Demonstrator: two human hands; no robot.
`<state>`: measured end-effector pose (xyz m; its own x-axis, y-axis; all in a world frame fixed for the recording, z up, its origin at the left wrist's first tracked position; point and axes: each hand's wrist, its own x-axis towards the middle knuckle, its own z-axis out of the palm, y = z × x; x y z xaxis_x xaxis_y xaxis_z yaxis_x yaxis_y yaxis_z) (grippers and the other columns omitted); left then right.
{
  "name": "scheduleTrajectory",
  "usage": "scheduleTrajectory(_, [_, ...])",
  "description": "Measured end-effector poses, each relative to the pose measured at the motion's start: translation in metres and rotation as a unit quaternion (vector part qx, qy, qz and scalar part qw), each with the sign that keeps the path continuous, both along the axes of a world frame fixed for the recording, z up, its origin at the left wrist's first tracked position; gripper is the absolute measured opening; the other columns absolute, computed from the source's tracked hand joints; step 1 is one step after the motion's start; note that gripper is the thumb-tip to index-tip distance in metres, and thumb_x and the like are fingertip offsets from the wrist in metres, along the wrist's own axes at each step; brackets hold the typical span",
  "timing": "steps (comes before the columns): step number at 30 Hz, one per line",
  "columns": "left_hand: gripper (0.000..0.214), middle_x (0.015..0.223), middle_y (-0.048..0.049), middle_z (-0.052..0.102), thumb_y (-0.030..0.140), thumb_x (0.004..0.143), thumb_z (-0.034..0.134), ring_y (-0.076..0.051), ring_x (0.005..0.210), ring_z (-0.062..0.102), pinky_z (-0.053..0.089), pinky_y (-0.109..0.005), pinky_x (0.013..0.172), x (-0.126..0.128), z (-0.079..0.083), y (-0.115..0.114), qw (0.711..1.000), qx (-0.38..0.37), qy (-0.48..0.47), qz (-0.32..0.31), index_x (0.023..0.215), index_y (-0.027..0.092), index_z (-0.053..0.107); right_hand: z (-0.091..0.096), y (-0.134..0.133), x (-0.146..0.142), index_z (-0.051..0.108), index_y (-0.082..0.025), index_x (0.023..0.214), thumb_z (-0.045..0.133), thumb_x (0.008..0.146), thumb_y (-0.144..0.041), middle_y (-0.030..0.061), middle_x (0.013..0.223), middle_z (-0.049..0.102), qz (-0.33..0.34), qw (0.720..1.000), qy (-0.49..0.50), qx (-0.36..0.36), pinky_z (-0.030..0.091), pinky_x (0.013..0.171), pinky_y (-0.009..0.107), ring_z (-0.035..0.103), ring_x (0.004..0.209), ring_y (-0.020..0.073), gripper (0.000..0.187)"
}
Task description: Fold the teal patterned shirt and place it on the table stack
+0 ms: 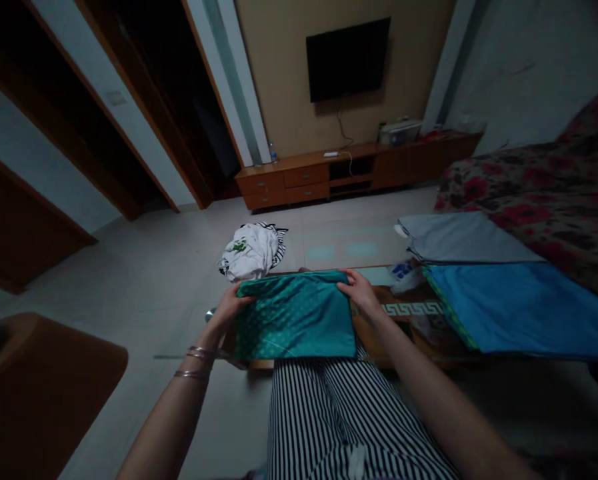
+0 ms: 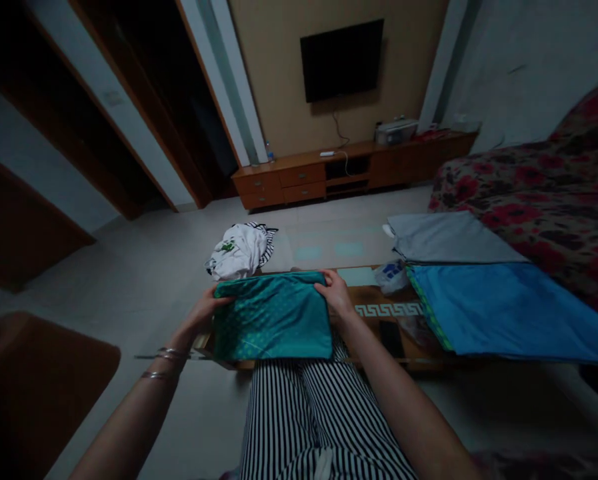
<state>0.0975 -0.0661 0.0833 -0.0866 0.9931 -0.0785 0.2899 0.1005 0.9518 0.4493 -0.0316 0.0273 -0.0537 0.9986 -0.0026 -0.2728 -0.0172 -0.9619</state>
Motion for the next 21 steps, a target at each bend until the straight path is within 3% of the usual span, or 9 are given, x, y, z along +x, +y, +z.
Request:
scheduleTrajectory(4, [0.059, 0.093, -0.0095, 0.073, 0.041, 0.054, 0.083, -0.027, 0.083, 0.068, 0.055, -0.034, 0.074, 0.036, 0.043, 0.005, 0.999, 0.036, 0.007, -0.008, 0.102, 0.014, 0.065, 0.052, -0.013, 0.045, 0.057, -0.019, 0.110, 0.081, 0.056, -0.032, 0.0030, 0.093, 0.071, -0.026, 0.997, 0.048, 0.052, 0.054, 0.073, 0.029, 0.066, 0.080, 0.0170, 0.060])
scheduleTrajectory(7, [0.057, 0.093, -0.0105, 0.073, 0.046, 0.051, 0.084, -0.028, 0.087, 0.068, 0.056, -0.033, 0.075, 0.077, 0.071, 0.019, 0.998, 0.057, 0.004, -0.024, 0.098, 0.019, 0.065, 0.091, -0.020, 0.090, 0.058, -0.019, 0.110, 0.081, 0.060, -0.037, 0.0019, 0.093, 0.070, -0.076, 0.989, 0.048, 0.114, 0.053, 0.075, 0.027, 0.065, 0.082, 0.0158, 0.057])
scheduleTrajectory(10, [0.051, 0.088, -0.0032, 0.073, 0.042, 0.052, 0.084, -0.024, 0.084, 0.068, 0.056, -0.034, 0.078, 0.139, 0.097, 0.032, 0.996, 0.071, -0.029, -0.045, 0.094, 0.021, 0.065, 0.124, -0.024, 0.148, 0.058, -0.021, 0.110, 0.078, 0.065, -0.040, 0.0009, 0.094, 0.068, -0.141, 0.973, 0.024, 0.181, 0.053, 0.080, 0.028, 0.065, 0.086, 0.0156, 0.052])
scheduleTrajectory(14, [0.042, 0.083, 0.0006, 0.071, 0.031, 0.052, 0.083, -0.018, 0.077, 0.064, 0.055, -0.033, 0.078, 0.242, 0.130, 0.036, 0.984, 0.099, -0.101, -0.113, 0.088, 0.018, 0.065, 0.158, -0.032, 0.246, 0.058, -0.022, 0.114, 0.074, 0.067, -0.036, 0.0024, 0.101, 0.067, -0.236, 0.935, -0.044, 0.262, 0.052, 0.089, 0.032, 0.063, 0.096, 0.0178, 0.051])
scheduleTrajectory(17, [0.044, 0.083, -0.0019, 0.069, 0.027, 0.050, 0.081, -0.020, 0.078, 0.064, 0.054, -0.035, 0.080, 0.321, 0.139, 0.034, 0.968, 0.108, -0.125, -0.187, 0.089, 0.014, 0.064, 0.173, -0.042, 0.326, 0.059, -0.021, 0.117, 0.069, 0.067, -0.028, 0.0039, 0.114, 0.065, -0.298, 0.900, -0.104, 0.300, 0.049, 0.096, 0.033, 0.061, 0.105, 0.0185, 0.052])
scheduleTrajectory(21, [0.039, 0.081, -0.0033, 0.069, 0.024, 0.056, 0.075, -0.019, 0.076, 0.063, 0.054, -0.034, 0.078, 0.414, 0.122, 0.028, 0.947, 0.098, -0.138, -0.274, 0.090, 0.010, 0.064, 0.173, -0.063, 0.423, 0.060, -0.019, 0.120, 0.064, 0.067, -0.021, 0.0053, 0.118, 0.063, -0.375, 0.867, -0.168, 0.283, 0.050, 0.095, 0.034, 0.060, 0.106, 0.0188, 0.052])
